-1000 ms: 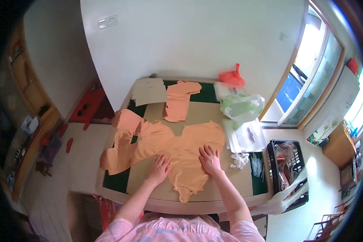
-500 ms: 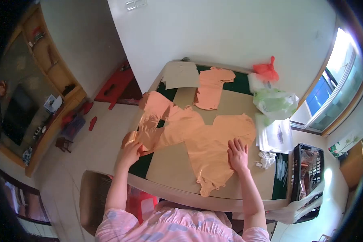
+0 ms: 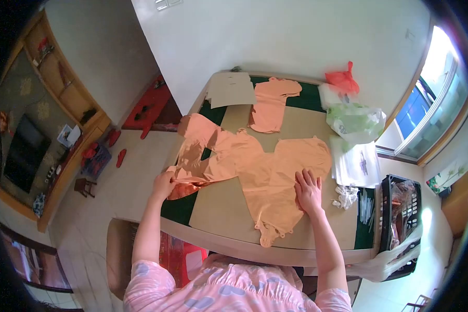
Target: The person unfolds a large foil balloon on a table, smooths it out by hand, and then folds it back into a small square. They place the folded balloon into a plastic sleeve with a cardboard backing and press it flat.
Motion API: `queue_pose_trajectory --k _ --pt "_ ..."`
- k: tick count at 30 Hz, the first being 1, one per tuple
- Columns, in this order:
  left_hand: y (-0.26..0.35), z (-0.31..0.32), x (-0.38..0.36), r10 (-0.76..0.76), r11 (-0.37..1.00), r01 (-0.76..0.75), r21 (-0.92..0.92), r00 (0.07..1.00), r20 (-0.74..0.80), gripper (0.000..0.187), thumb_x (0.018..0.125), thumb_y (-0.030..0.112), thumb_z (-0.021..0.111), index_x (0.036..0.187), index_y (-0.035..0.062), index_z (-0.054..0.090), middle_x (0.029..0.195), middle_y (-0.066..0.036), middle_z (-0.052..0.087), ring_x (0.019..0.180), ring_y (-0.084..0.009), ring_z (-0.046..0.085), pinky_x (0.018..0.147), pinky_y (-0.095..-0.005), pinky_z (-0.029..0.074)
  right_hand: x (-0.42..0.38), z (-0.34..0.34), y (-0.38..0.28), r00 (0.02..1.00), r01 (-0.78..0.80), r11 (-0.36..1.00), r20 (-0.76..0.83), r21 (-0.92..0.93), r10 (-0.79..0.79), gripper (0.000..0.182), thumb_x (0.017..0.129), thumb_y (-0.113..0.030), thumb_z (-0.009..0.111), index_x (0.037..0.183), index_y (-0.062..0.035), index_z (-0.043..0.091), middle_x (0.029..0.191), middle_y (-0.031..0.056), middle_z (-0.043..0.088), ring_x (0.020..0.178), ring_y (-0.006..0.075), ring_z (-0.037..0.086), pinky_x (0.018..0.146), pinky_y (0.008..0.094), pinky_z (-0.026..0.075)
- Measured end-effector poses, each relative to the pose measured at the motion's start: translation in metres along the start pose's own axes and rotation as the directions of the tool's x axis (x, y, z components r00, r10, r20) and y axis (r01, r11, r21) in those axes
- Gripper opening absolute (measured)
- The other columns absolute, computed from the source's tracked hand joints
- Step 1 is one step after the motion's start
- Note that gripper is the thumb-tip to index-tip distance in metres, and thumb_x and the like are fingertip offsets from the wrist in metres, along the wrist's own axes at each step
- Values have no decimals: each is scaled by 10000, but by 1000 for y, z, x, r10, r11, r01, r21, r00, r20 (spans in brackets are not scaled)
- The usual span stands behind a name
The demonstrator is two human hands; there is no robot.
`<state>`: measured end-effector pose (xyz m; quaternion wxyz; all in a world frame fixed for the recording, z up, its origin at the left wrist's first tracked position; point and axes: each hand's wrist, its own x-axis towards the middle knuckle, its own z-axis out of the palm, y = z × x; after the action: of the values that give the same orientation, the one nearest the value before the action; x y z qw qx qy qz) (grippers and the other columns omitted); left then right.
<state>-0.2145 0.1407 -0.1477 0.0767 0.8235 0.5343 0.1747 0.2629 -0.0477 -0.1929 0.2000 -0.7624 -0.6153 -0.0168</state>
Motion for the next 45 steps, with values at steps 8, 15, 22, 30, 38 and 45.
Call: queue_pose_trajectory --k 8,15,22,30,38,45 --pt "12 -10 2 -43 999 40 21 989 140 260 822 299 678 755 51 634 776 -135 636 799 -322 617 718 -420 482 0 -2 -2 1000 -7 1000 0 10 7 423 936 -310 498 1332 -163 495 1419 122 433 1354 294 342 1105 548 206" --pt "13 13 -12 43 997 -48 -54 995 -91 160 856 197 611 882 38 616 902 -153 629 887 -340 602 769 -431 471 0 -2 -2 1000 -1 1000 -9 14 1 420 935 -309 501 1327 -158 503 1418 125 434 1351 299 345 1102 551 212" --pt "21 22 -29 62 959 -60 -276 998 -1 149 846 128 592 952 28 625 1037 -139 607 973 -305 583 831 -393 476 0 -2 -3 1000 10 1000 -15 7 -10 419 926 -298 515 1319 -153 507 1415 127 438 1344 297 356 1097 554 221" --pt "30 20 -37 307 952 -307 11 952 5 198 805 115 637 991 54 670 1090 -111 623 1013 -292 590 866 -390 485 0 1 -1 1000 0 1000 -12 14 0 423 928 -298 513 1326 -155 504 1414 124 440 1348 296 349 1104 544 214" --pt "49 11 -33 326 942 -324 85 945 -7 225 772 151 656 973 51 645 1007 -104 622 964 -302 584 819 -401 494 -1 -1 -2 999 9 1000 -38 23 -8 408 928 -299 514 1310 -154 516 1398 120 456 1339 299 360 1104 545 218" --pt "27 44 -25 279 947 -261 184 957 -77 125 794 161 649 853 51 645 859 -73 624 874 -272 597 767 -392 501 0 -3 -2 999 14 1000 -44 12 -13 407 928 -291 507 1307 -142 523 1387 125 465 1337 290 366 1109 533 215"
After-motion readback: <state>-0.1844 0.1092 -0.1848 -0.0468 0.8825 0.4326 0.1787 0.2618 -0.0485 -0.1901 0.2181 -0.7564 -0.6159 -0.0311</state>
